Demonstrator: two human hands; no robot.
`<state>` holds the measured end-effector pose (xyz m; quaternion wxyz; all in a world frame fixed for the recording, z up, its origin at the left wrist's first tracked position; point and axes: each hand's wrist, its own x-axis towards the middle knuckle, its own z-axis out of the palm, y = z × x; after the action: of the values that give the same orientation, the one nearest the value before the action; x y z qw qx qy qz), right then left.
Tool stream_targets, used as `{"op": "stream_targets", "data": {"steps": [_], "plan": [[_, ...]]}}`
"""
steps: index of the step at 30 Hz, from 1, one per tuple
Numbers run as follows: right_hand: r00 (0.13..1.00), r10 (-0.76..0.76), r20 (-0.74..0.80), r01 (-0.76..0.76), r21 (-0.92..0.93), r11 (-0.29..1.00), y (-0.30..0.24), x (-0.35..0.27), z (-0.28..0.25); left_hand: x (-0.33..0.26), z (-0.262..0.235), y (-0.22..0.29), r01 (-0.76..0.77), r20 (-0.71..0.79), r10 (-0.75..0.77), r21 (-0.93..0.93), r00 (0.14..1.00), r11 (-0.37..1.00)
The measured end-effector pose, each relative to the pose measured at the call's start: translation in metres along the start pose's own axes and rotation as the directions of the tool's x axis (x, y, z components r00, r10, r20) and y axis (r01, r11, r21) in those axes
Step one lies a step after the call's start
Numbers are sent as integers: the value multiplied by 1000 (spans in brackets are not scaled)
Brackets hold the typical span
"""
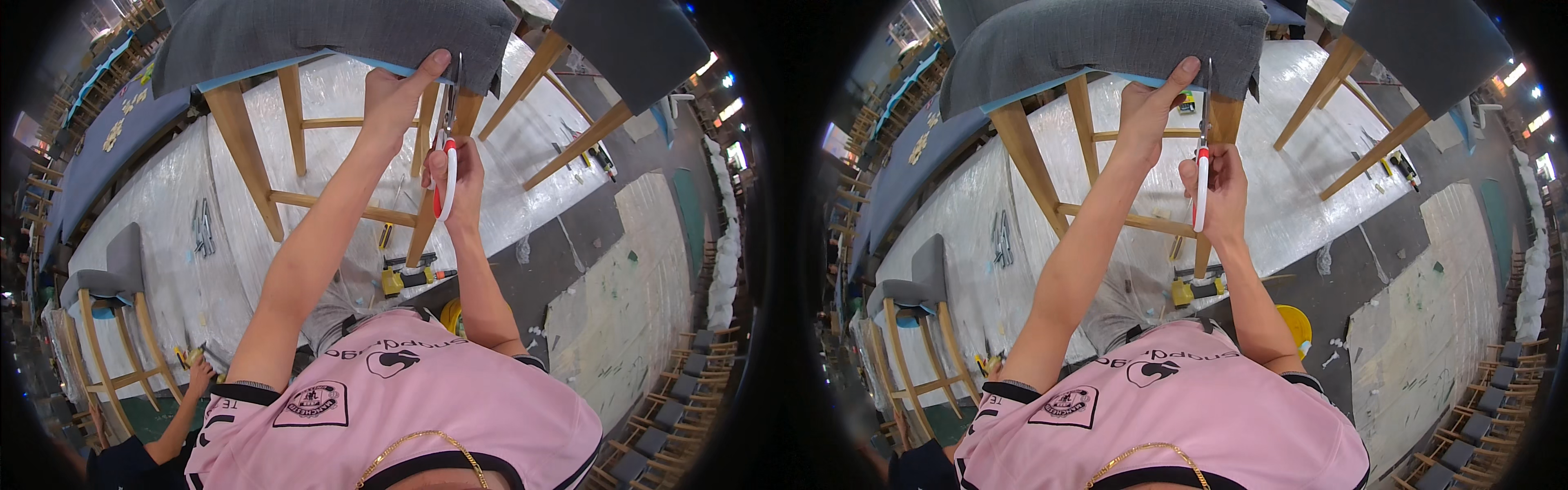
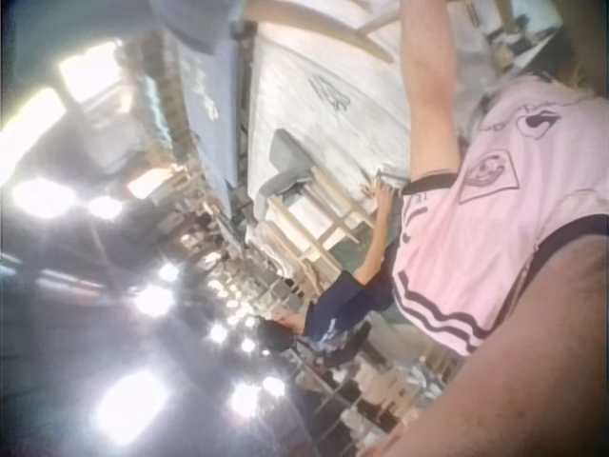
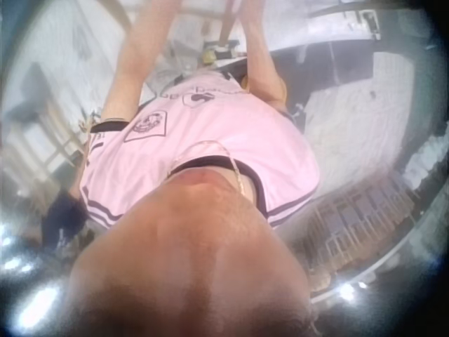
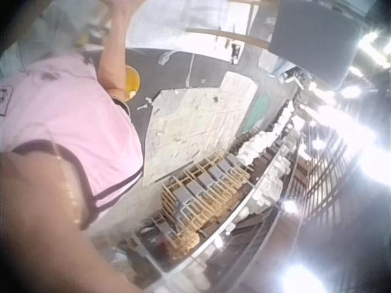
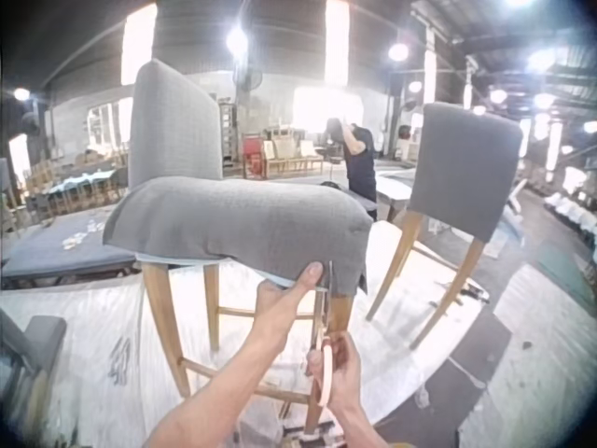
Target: The person upholsters a wooden chair by pulling and trimming gray fabric, then securing it with a staple gun. They repeatedly adjust the fabric, cut excess material, and fasten it to the chair frame.
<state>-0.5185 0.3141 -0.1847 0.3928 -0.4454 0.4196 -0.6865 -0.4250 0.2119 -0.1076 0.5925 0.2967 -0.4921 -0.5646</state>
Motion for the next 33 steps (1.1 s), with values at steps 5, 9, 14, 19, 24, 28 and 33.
{"op": "stream_targets", "data": {"steps": [5,9,14,19,24,28,33], "plan": [[1000,-12,17,11,68,998,6,0,-1,1,-1,-2,10,-18,-9,13,1000,1000],[1000,-28,-3,28,117,993,12,-1,2,1,-3,-4,22,-17,-21,25,1000,999],[999,-23,-43,28,132,991,12,-1,5,1,-4,-3,24,-9,-23,42,1000,999],[998,8,-65,-3,80,997,9,-3,5,3,-4,-3,34,-7,-34,45,999,998],[998,20,-64,-21,-14,1000,14,-24,-16,10,-10,-12,29,69,-32,42,997,999],[939,-182,-292,171,-64,983,37,-17,-37,12,-17,-15,-62,172,57,28,983,998],[977,-131,-171,79,-283,956,51,2,-56,7,-4,-25,-253,69,250,30,966,967]]}}
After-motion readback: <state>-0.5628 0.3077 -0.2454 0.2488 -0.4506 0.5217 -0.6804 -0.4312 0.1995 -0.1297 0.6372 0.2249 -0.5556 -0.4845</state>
